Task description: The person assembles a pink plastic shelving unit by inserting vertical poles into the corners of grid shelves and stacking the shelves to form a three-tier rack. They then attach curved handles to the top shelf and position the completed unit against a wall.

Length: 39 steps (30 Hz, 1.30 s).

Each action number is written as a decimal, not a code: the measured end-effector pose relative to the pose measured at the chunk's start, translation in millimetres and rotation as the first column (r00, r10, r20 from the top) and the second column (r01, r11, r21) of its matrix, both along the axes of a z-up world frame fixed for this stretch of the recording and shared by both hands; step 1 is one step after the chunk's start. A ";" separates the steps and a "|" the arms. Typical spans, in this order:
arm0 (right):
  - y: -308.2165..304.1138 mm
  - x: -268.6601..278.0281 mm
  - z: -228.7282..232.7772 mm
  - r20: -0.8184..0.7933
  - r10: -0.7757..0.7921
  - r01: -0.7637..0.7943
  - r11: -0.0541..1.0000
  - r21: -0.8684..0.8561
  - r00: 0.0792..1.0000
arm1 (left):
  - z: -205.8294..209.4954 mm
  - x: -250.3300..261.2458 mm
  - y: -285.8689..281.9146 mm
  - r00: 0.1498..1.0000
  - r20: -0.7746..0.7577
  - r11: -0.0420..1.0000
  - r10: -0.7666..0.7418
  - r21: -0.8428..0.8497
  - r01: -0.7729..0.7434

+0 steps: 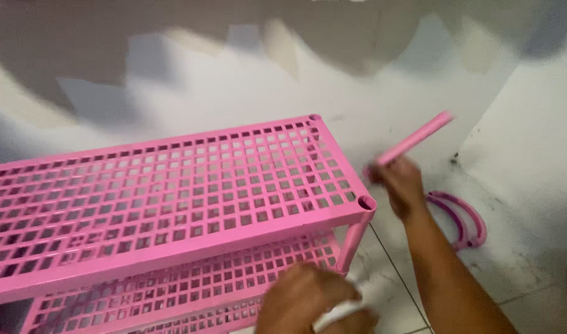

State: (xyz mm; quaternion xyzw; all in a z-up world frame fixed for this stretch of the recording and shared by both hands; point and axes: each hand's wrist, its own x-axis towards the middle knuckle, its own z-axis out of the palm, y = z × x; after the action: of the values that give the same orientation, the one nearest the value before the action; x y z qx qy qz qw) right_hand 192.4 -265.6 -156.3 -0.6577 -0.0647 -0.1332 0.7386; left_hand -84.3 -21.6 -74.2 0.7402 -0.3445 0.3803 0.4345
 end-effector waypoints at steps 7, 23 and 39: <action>95.4 -10.3 188.1 0.219 0.235 -0.131 0.906 -0.403 0.947 | 160.2 87.4 46.6 0.984 -0.007 0.983 0.178 -0.035 -0.178; 112.4 33.7 208.6 0.025 0.322 -0.137 0.471 -0.871 0.947 | 152.3 256.5 32.3 0.886 -0.399 0.958 0.236 -0.058 -0.281; 123.1 62.2 334.8 0.393 0.349 0.161 0.538 -0.828 0.851 | 132.3 260.2 7.6 0.825 -0.508 0.916 0.247 -0.155 -0.370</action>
State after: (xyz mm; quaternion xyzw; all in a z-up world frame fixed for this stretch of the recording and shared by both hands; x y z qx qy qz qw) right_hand 254.6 -142.5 178.5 -0.8627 -0.3521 -0.2145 0.2929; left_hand 175.9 -14.0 58.1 0.7972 -0.0514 0.2909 0.5265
